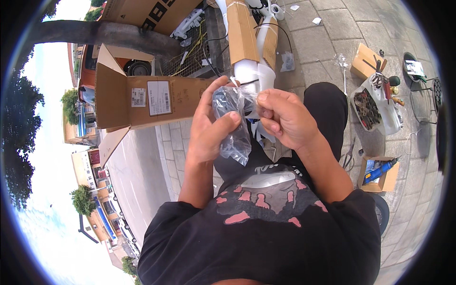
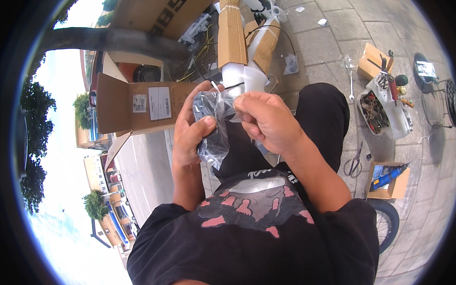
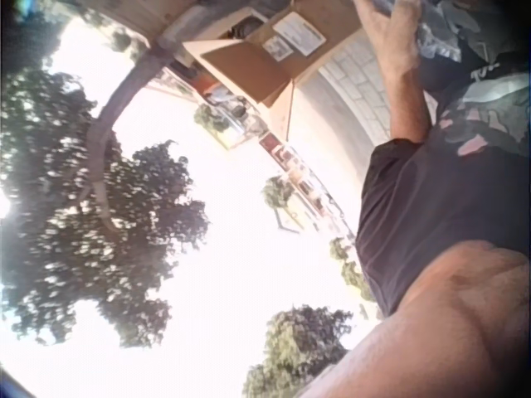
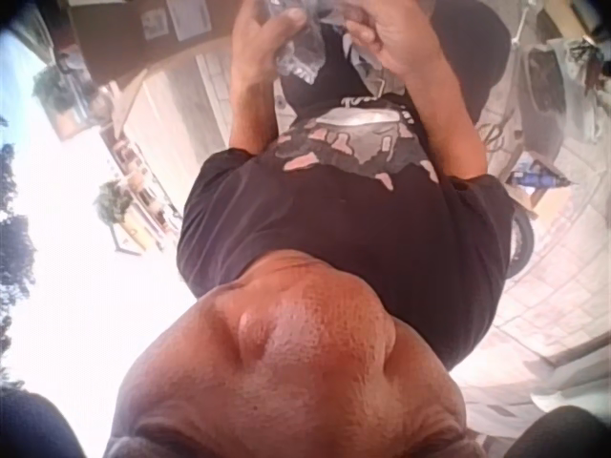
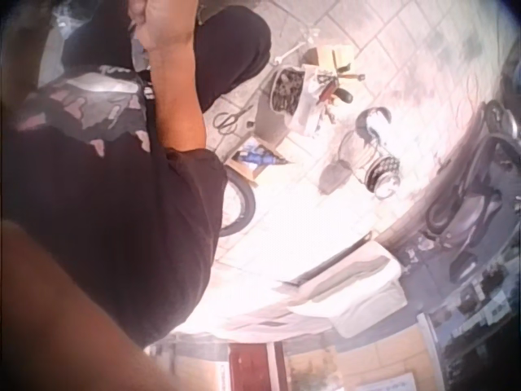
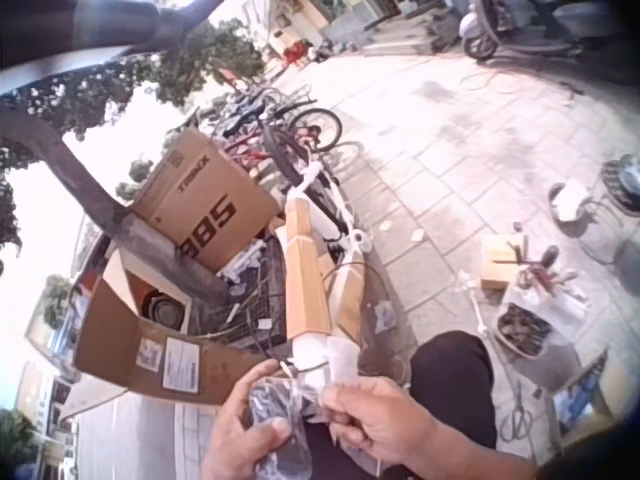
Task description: The person unpacks a bicycle handlebar from a cardboard box, removes protective wrapping, and uses an Allen key to tighten bolts on the handlebar stem. The person works on the sidewalk next to a street with passing vehicles.
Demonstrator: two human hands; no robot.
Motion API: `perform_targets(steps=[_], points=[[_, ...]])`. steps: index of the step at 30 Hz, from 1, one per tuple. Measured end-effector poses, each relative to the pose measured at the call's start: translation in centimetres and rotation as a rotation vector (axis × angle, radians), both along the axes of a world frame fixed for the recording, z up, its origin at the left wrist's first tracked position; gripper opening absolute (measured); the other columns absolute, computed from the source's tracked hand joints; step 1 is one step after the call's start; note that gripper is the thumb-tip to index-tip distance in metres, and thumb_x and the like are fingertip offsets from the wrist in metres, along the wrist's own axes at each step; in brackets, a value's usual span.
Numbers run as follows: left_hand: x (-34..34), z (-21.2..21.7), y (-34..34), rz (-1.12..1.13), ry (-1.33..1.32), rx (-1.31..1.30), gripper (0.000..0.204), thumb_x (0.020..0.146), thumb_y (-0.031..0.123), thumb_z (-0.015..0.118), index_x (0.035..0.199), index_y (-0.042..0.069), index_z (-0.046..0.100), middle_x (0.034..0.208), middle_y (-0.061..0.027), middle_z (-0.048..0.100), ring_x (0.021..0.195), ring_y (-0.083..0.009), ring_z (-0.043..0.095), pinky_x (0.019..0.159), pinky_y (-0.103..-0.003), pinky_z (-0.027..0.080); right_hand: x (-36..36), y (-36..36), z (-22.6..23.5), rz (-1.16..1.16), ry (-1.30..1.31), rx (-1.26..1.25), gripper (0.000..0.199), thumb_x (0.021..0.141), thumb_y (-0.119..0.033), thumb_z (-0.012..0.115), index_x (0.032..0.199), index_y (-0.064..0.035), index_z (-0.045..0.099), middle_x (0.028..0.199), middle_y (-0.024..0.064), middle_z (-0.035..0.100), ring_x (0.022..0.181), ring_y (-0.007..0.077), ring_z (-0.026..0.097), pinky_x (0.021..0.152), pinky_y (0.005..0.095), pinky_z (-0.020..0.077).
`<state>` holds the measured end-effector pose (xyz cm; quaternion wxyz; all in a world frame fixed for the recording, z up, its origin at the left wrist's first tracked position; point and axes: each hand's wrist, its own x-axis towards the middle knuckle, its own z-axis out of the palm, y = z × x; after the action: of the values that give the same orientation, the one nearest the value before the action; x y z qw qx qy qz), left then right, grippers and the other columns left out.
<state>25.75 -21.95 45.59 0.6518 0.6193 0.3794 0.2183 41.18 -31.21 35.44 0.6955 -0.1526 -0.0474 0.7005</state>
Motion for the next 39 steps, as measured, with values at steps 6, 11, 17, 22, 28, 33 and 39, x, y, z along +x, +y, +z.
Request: perform_targets(steps=[6,11,17,22,28,33,39], points=[[0.1,-0.2,-0.1,0.012,0.000,-0.064,0.085,0.085,0.015,0.075,0.159,-0.006,0.039,0.139,-0.0159,0.062,0.113,-0.0180,0.064,0.096,-0.031,0.053,0.7,0.8,1.1,-0.110,-0.428,-0.065,0.019,0.107,-0.016,0.057,0.110,0.0025,0.060,0.098,0.0140,0.075,0.047,0.0047,0.050,0.038,0.0224,0.0379],[-0.1,-0.9,0.1,0.044,0.009,0.003,0.087,0.081,0.020,0.075,0.157,-0.007,0.042,0.143,-0.0227,0.062,0.124,-0.0265,0.066,0.105,-0.038,0.054,1.1,1.7,2.2,-0.031,0.008,-0.127,0.020,0.104,-0.013,0.051,0.106,0.0055,0.059,0.091,0.0136,0.073,0.043,0.0078,0.047,0.038,0.0263,0.0349],[0.1,-1.0,0.2,0.012,-0.072,-0.066,0.079,0.085,0.010,0.075,0.156,-0.003,0.040,0.143,-0.0158,0.062,0.105,-0.0148,0.065,0.087,-0.030,0.055,1.0,0.5,2.0,0.067,0.313,0.001,0.019,0.109,-0.015,0.047,0.107,0.0007,0.058,0.073,0.0026,0.058,0.040,0.0063,0.040,0.036,0.0273,0.0330],[-0.8,-1.7,1.2,0.021,-0.126,-0.115,0.075,0.086,0.008,0.074,0.153,-0.003,0.044,0.134,-0.0129,0.066,0.102,-0.0126,0.065,0.084,-0.029,0.056,5.5,-6.4,6.1,-0.348,-0.322,0.085,0.024,0.114,-0.023,0.048,0.112,-0.0023,0.060,0.064,-0.0053,0.041,0.039,0.0037,0.037,0.036,0.0248,0.0346],[-0.8,-2.9,3.6,-0.038,-0.002,0.016,0.067,0.104,0.046,0.069,0.143,-0.007,0.057,0.127,-0.0143,0.070,0.110,-0.0198,0.069,0.096,-0.035,0.056,3.0,0.6,3.0,0.094,-1.000,-0.158,0.045,0.105,-0.044,0.069,0.102,0.0006,0.070,0.086,0.0014,0.064,0.060,0.0073,0.057,0.049,0.0246,0.0459],[0.4,-1.2,7.1,-0.190,0.162,-0.229,0.059,0.112,0.050,0.054,0.125,-0.005,0.070,0.108,-0.0095,0.075,0.098,-0.0168,0.073,0.091,-0.036,0.059,2.5,2.2,3.2,0.003,-0.933,-0.120,0.025,0.103,-0.025,0.070,0.093,-0.0018,0.071,0.076,-0.0004,0.063,0.053,0.0058,0.053,0.046,0.0244,0.0412],[-0.2,-4.5,12.9,-0.545,0.123,-0.439,0.035,0.109,0.039,0.066,0.109,0.006,0.075,0.093,-0.0059,0.076,0.080,-0.0169,0.074,0.070,-0.037,0.063,2.4,5.6,2.8,-0.053,-0.832,-0.128,0.019,0.101,-0.017,0.068,0.089,-0.0028,0.072,0.069,-0.0023,0.062,0.049,0.0036,0.048,0.043,0.0221,0.0338]])
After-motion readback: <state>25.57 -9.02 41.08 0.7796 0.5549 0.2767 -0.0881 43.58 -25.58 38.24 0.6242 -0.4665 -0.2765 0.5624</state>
